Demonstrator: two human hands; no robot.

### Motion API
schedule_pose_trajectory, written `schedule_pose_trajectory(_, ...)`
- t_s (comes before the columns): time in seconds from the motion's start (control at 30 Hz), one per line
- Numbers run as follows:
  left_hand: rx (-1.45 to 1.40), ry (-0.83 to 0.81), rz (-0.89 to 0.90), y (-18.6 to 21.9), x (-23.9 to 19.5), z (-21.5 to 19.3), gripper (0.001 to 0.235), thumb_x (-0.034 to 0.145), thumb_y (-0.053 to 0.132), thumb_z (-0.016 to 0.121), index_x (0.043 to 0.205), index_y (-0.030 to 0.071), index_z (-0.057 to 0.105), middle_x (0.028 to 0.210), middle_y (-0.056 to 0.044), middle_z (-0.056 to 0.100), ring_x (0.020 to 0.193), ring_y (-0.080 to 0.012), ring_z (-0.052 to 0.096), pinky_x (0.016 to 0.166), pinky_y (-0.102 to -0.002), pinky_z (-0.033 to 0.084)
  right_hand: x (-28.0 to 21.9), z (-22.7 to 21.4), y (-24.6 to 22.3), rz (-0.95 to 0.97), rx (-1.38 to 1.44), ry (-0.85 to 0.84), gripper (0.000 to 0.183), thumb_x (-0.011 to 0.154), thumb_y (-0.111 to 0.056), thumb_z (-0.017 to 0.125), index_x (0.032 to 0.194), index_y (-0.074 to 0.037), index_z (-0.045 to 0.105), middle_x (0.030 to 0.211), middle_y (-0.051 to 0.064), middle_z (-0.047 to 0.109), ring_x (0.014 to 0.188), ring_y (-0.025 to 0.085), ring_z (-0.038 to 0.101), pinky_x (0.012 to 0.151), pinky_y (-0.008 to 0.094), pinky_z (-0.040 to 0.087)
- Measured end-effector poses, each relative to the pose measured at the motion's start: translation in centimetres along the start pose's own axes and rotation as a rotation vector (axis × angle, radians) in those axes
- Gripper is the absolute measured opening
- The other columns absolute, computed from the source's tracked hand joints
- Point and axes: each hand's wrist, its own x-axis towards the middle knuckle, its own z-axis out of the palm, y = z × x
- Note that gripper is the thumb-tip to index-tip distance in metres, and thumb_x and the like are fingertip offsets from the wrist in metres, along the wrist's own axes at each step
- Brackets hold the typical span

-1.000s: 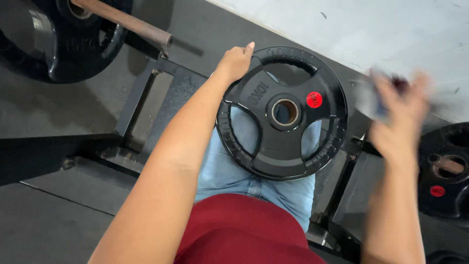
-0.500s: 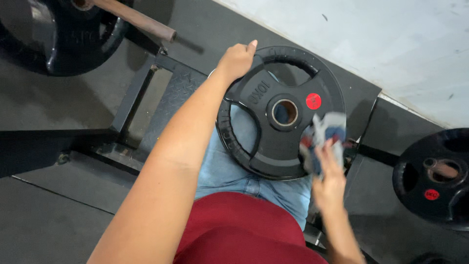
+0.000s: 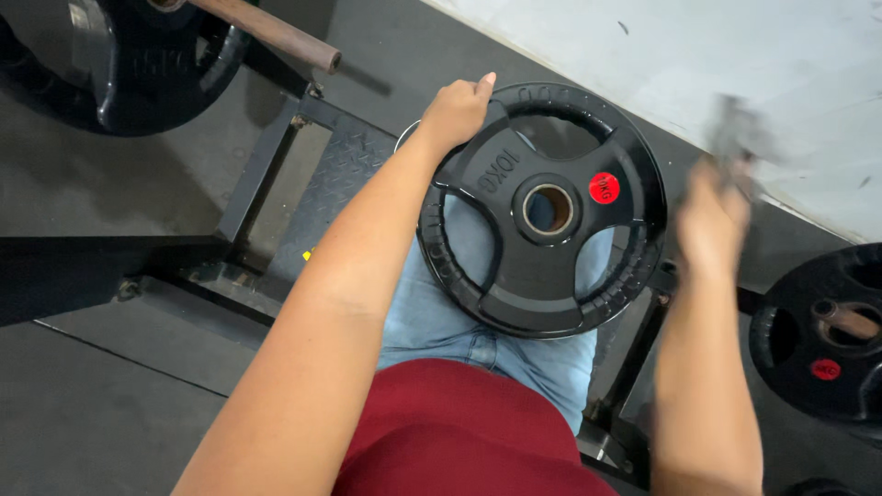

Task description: The person sits on the floor and cleans a black weight plate resting on their lap using a cloth. They wipe the surface of the plate in circular motions, rotating it to clean different sections.

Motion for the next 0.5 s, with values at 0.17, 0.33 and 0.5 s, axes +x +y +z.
schedule_pose_trajectory(0.17,0.006,-0.018,0.007,0.7,-0.8,-0.8,0.056,0.102,0.054,0.026,0.066,0.012,0.033,0.073,-0.008,0.055,0.077,-0.0289,0.053,0.076,-0.041,0.040,0.1,11.3,-7.2,-0.592,-0.765,-0.322,0.054,0.102,-0.034,0.059,0.154,-0.029,0.045,0.162,0.010,0.039,0.148,0.028,0.034,0.116,0.063,0.014)
schedule_pose_trajectory(0.33,0.036,0.015,0.042,-0.8,1.5,0.0,0.064,0.097,0.057,0.026,0.087,0.007,0.065,0.104,-0.023,0.072,0.109,-0.0445,0.061,0.092,-0.046,0.043,-5.1,15.4,-6.0,-1.003,-0.524,-0.600,0.075,0.088,-0.009,0.052,0.161,-0.024,0.037,0.170,0.014,0.021,0.157,0.037,0.013,0.122,0.063,0.005)
schedule_pose_trajectory(0.5,0.027,0.000,-0.024,-0.7,1.7,0.5,0.088,0.093,0.065,0.018,0.119,0.001,0.072,0.135,-0.028,0.062,0.131,-0.0457,0.053,0.109,-0.049,0.038,-9.9,10.5,-4.1,-1.344,-0.545,-0.789,0.089,0.075,0.000,0.051,0.161,-0.020,0.039,0.171,0.013,0.026,0.159,0.031,0.021,0.125,0.062,0.008)
